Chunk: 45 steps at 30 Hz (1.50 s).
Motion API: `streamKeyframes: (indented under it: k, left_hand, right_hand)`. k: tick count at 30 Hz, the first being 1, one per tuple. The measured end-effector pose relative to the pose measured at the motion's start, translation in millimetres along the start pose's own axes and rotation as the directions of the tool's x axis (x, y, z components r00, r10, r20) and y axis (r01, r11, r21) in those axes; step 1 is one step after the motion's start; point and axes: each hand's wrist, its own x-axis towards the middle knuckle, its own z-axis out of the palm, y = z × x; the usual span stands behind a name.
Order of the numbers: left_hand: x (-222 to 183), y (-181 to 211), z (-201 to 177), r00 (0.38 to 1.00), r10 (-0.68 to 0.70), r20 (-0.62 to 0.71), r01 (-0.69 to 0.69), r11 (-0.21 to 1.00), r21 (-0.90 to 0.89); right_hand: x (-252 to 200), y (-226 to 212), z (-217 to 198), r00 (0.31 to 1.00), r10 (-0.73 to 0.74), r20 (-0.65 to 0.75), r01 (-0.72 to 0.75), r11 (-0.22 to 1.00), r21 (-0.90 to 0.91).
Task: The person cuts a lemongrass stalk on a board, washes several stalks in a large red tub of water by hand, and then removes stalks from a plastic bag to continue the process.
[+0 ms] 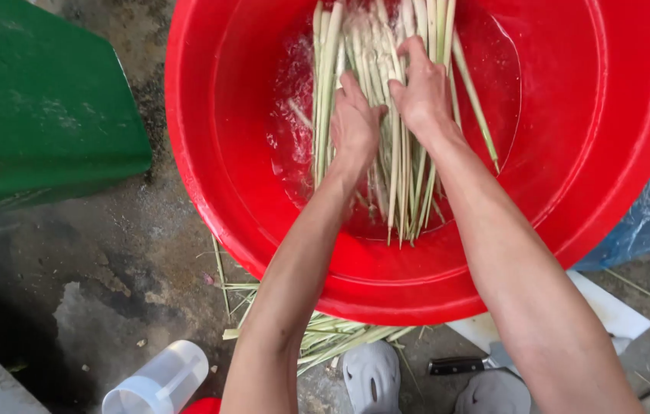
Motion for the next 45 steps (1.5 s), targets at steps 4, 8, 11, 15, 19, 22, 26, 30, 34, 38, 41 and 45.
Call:
streamKeyframes:
  k: [4, 8, 11, 15, 19, 22, 26, 30, 34, 38, 41, 45]
  left_hand:
    - [17, -13, 2, 0.983, -0.164, 0.079, 0.138, 0.955, 0.262]
    - [19, -7, -31, 0.892, -0.264, 0.366, 0.193, 0.956, 0.219]
    - [33, 15, -72, 0.847, -0.293, 0.445, 0.285, 0.955, 0.085]
    - [51, 36, -122, 0.932, -0.092, 0.351, 0.069, 0.994, 0.08]
    - [64, 32, -133, 0.928, -0.253, 0.274, 0.114, 0.891, 0.438]
    - [44, 9, -77, 0.996, 0.085, 0.024, -0.049, 0.313, 0.948]
    - [1, -21, -26, 0.665, 0.167, 0.727, -0.719, -0.118, 0.685]
    - [28, -32, -35, 0.402, 0.205, 0.892, -0.805, -0.386, 0.451]
    - [29, -20, -64, 0.044, 0.396, 0.917, -0.839, -0.484, 0.249]
    - [28, 17, -115, 0.032, 0.589, 0.807, -0.762, -0.508, 0.401]
    - [40, 47, -159, 0.321, 0.576, 0.751, -0.758, -0.32, 0.569]
    - [53, 5, -146, 0.642, 0.513, 0.57, -0.702, 0.093, 0.707]
  right_hand:
    - [-12, -20, 15, 0.949, -0.29, -0.123, 0.294, 0.956, 0.012]
    - [-13, -8, 7, 0.973, -0.215, 0.083, 0.22, 0.974, -0.061]
    - [-13, -13, -3, 0.984, -0.141, 0.109, 0.144, 0.989, -0.021]
    - [-8, -13, 1, 0.983, -0.177, 0.046, 0.176, 0.984, 0.022]
    - [-4, -12, 7, 0.979, -0.204, 0.019, 0.205, 0.975, -0.085]
    - [-7, -6, 11, 0.964, -0.265, -0.024, 0.256, 0.949, -0.183]
    - [3, 2, 7, 0.924, -0.363, -0.117, 0.327, 0.912, -0.247]
    - [-6, 15, 7, 0.898, -0.418, -0.139, 0.373, 0.889, -0.264]
    - [-6, 3, 8, 0.989, -0.135, -0.057, 0.137, 0.99, 0.028]
    - [-7, 6, -12, 0.994, -0.068, -0.081, 0.069, 0.998, 0.004]
    - [13, 10, -21, 0.961, -0.032, -0.274, 0.005, 0.995, -0.098]
    - [30, 49, -15, 0.978, -0.033, -0.208, -0.022, 0.966, -0.258]
